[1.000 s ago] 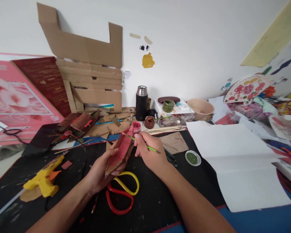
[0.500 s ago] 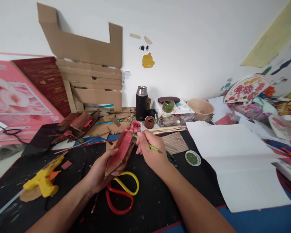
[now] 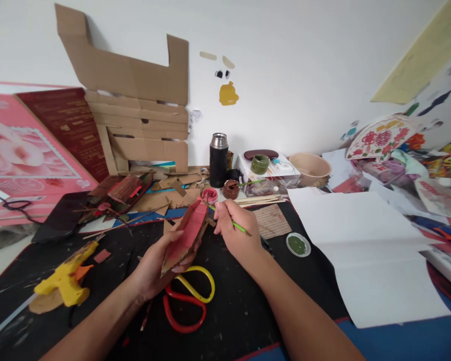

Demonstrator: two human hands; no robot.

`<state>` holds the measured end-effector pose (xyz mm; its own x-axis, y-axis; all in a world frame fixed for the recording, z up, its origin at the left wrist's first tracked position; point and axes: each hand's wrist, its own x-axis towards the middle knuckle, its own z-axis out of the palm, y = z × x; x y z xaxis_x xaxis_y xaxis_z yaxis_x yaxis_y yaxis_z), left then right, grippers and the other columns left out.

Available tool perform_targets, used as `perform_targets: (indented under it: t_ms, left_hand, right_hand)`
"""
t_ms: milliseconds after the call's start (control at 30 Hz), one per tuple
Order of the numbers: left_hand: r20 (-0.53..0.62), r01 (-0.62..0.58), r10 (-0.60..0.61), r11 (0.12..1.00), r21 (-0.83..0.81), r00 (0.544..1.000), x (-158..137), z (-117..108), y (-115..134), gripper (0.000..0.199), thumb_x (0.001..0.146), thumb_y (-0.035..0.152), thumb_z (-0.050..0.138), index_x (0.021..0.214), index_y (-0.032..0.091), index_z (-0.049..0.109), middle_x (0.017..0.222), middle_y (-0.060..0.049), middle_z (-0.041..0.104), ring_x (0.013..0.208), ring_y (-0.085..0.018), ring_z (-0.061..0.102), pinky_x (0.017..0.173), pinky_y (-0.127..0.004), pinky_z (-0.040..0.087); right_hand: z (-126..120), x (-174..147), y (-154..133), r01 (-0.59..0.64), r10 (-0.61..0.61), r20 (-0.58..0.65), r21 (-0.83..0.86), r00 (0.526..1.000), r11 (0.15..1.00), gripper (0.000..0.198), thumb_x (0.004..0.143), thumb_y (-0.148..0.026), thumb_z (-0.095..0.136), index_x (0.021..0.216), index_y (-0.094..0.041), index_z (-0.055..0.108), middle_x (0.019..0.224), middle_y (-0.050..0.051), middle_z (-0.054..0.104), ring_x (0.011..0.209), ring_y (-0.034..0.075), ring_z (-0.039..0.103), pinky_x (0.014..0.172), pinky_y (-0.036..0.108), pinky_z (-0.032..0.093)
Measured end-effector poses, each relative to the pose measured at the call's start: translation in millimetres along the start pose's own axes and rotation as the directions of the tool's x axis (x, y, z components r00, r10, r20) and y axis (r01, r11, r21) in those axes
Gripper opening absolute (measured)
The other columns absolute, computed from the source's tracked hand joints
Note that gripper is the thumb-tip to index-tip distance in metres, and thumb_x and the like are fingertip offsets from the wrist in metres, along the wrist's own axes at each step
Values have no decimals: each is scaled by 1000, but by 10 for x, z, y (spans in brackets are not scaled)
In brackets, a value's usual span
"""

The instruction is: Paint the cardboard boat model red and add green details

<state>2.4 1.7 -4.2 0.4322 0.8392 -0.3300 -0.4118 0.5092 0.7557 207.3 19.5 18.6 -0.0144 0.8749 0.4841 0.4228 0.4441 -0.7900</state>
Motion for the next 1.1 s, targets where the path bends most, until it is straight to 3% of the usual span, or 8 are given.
perform_targets:
  t_ms: [433,567,700,867,967,1100]
  left_hand:
    - [-45,-45,47,998,38,998,19,-24,-18,35,83,44,82,99,17,67,79,-4,69,49,-7,42,43,-18,27]
    - [-51,-39,41,998,42,998,15,-27,-24,35,84,44,82,102,18,67,80,-4,69,50,-8,43,44,-19,27]
    - [-72,-43,45,999,31,996,19,-34,-21,35,84,42,81,107,19,67,80,-3,68,50,-9,44,43,-19,26]
    - [-78,-56,58,998,26,995,23,-23,-13,34,84,41,81,108,19,69,80,-4,68,50,-9,45,43,-18,27]
    - [-76,-58,59,998,14,995,23,-8,-20,43,84,40,81,120,20,70,79,-3,68,48,-9,44,43,-18,28]
    - [-88,-80,77,996,-30,993,18,-3,-54,69,88,34,79,155,30,59,80,-2,71,47,-11,49,42,-19,30]
  right_hand:
    - [2,-8,7,-52,53,-15,47,998,998,41,115,-44,47,81,-26,59,53,-4,64,50,16,68,61,26,50]
    - [45,-43,-27,-36,35,49,16,998,999,39,115,-41,48,80,-26,58,53,-4,64,50,16,67,60,26,48]
    - [80,-59,-48,-81,62,161,114,985,990,39,115,-43,47,81,-26,58,50,-6,60,46,15,64,59,25,48]
    - [61,-41,-30,-47,39,118,65,992,997,39,115,-42,47,81,-26,58,52,-5,61,49,15,65,61,25,48]
    - [36,-29,-18,6,-4,55,-22,998,1000,40,115,-40,47,79,-26,57,53,-4,63,52,16,66,62,27,47]
    - [18,-31,-17,59,-59,0,-91,998,994,39,115,-37,47,79,-26,57,55,-3,64,52,16,66,60,27,44]
